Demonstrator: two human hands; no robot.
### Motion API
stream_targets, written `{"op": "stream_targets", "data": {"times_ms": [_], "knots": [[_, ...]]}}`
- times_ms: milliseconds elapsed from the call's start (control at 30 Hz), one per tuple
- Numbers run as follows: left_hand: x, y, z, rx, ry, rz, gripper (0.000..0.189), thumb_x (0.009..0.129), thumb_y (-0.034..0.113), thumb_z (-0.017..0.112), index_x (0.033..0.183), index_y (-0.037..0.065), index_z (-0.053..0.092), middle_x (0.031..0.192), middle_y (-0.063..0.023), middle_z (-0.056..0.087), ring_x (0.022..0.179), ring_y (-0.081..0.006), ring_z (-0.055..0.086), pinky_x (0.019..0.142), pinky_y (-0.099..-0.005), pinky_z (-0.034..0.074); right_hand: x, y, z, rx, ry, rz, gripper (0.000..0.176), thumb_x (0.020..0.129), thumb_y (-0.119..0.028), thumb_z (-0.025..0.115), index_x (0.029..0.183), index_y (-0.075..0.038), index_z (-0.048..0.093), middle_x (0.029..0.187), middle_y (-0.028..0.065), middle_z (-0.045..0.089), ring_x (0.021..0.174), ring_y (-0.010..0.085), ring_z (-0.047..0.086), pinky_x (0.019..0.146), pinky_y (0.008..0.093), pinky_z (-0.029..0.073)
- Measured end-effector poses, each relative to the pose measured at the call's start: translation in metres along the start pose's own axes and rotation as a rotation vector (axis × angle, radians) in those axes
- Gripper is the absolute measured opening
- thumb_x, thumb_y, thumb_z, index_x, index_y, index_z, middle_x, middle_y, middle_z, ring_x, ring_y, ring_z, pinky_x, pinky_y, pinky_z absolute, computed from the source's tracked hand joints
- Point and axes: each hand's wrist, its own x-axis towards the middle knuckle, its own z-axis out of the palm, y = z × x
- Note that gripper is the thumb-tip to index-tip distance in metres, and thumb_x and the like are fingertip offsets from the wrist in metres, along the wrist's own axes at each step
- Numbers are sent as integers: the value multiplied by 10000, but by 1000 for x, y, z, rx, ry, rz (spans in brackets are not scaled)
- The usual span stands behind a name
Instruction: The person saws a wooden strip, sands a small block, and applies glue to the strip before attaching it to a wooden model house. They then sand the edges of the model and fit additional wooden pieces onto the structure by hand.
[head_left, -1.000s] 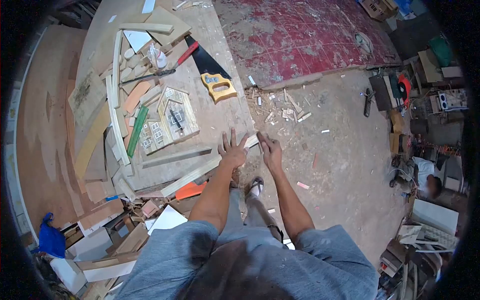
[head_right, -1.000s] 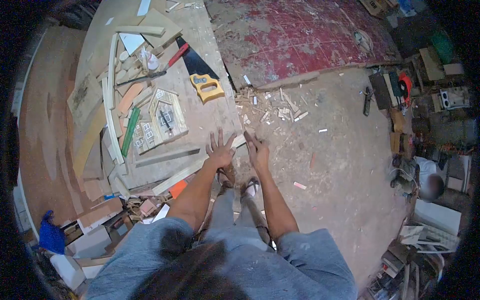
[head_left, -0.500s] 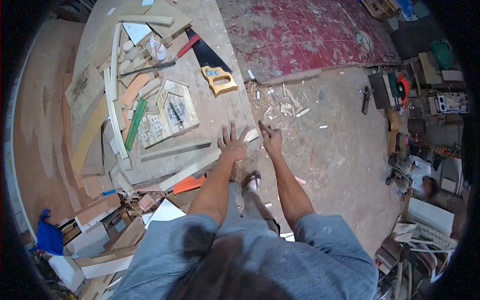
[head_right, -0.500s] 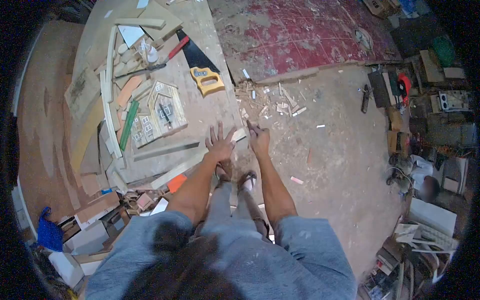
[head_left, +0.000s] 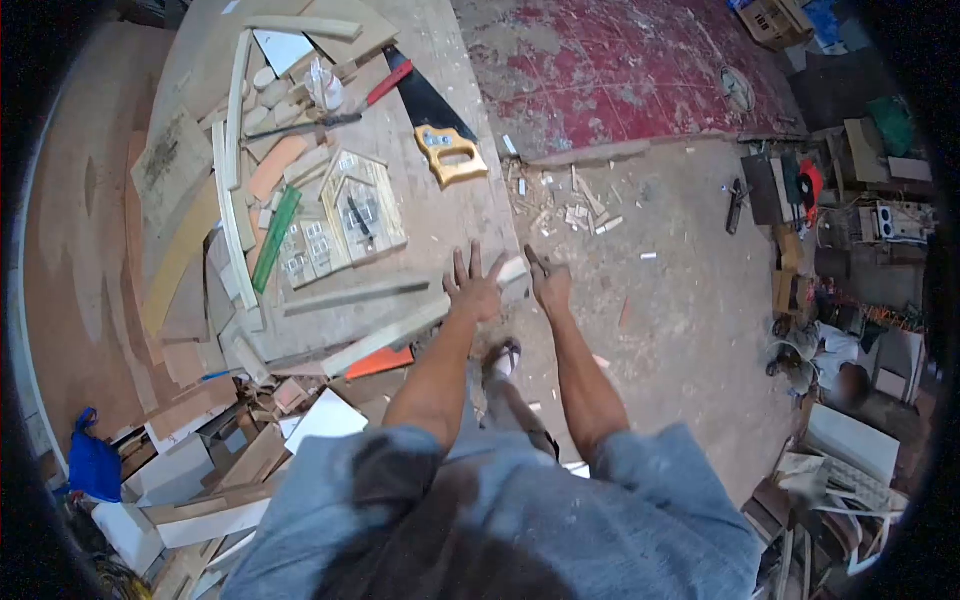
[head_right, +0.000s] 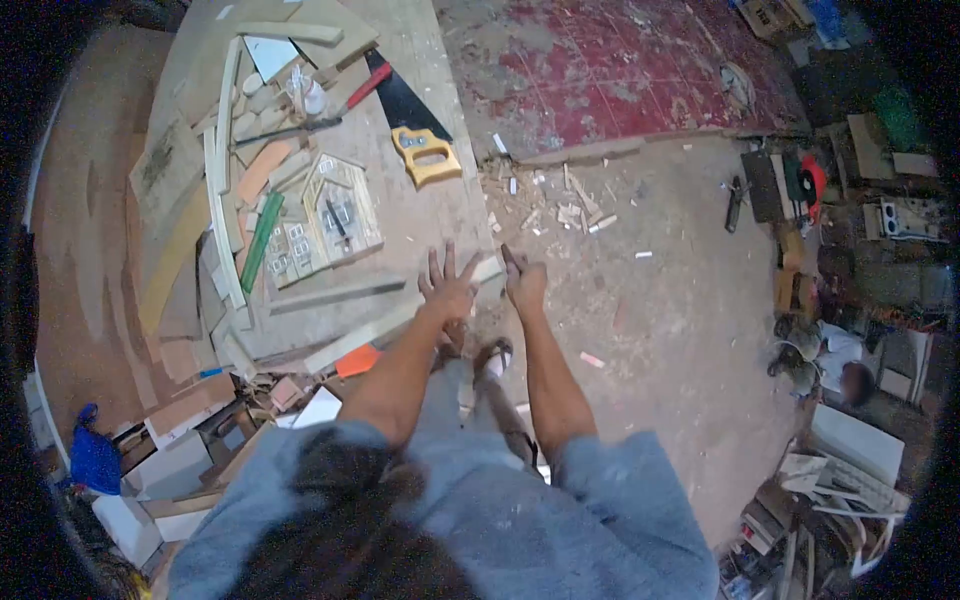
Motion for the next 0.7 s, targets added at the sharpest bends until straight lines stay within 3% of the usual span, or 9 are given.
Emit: {"op": "stream_targets", "data": {"times_ms": [133, 200, 267, 400, 467, 533, 600, 633, 700], "knots": [[-1, 0, 1, 60, -15, -29, 703, 983, 302, 488, 1574, 434, 131, 1648, -88, -221, 1488, -436, -210, 1126, -723, 27, 1, -18, 3, 123, -27, 2, 290, 916, -224, 602, 1158, -145, 741, 719, 258, 618, 785, 396, 590, 721, 458, 486], [-6, 0, -1, 51, -34, -34, 726, 968, 303, 504, 1575, 433, 129, 1651, -90, -213, 1489, -439, -205, 1126, -724, 26, 1, -8, 25, -13, 49, 2, 308, 936, -267, 590, 1209, -221, 725, 788, 238, 656, 739, 303, 595, 720, 392, 495], [-14, 0, 9, 29, -61, -33, 748, 953, 304, 521, 1576, 433, 127, 1653, -92, -205, 1490, -441, -199, 1126, -725, 26, -3, 9, 22, -85, -19, -83, 276, 925, -247, 616, 1159, -189, 749, 729, 247, 610, 677, 285, 561, 695, 394, 491], [10, 6, -16, 7, 28, -44, 729, 968, 328, 512, 1579, 425, 127, 1654, -87, -204, 1488, -437, -211, 1131, -714, -5, 24, -17, 7, 49, 129, -158, 280, 934, -234, 609, 1168, -148, 736, 791, 275, 638, 668, 311, 609, 684, 470, 491], [-11, 3, -7, -1, -21, -9, 714, 979, 325, 505, 1580, 417, 130, 1654, -83, -204, 1488, -428, -217, 1132, -711, -9, 9, 9, 13, -149, -71, 85, 290, 933, -247, 618, 1165, -115, 731, 883, 270, 675, 798, 354, 661, 774, 473, 499], [-2, -1, -10, 1, 48, -29, 703, 975, 358, 516, 1578, 407, 158, 1654, -79, -207, 1491, -422, -212, 1131, -709, -4, 41, 52, 27, 199, 125, -281, 327, 923, -243, 625, 1185, -70, 714, 924, 267, 684, 876, 414, 652, 875, 458, 488], [-20, 0, -5, -42, 108, 44, 655, 986, 365, 488, 1578, 363, 207, 1676, -102, -61, 1505, -436, -127, 1132, -699, 50, 56, -57, -14, -29, -80, -87, 356, 915, -205, 614, 1221, -38, 685, 1039, 264, 669, 1012, 432, 608, 964, 450, 454], [-24, -3, 9, -61, 96, 19, 655, 986, 365, 488, 1578, 363, 207, 1676, -102, -61, 1505, -436, -127, 1132, -699, 50, 60, -83, -6, -27, -130, -230, 367, 908, -199, 630, 1229, -26, 671, 1120, 277, 638, 1086, 429, 580, 975, 453, 449], [-17, -16, 37, 242, 420, 99, 577, 1008, 347, 443, 1557, 261, 287, 1657, -104, 150, 1510, -372, 80, 1140, -626, 169, 69, -108, 37, -34, -227, -463, 387, 896, -202, 667, 1240, -25, 652, 1246, 291, 579, 1217, 423, 516, 1002, 456, 437]]}}
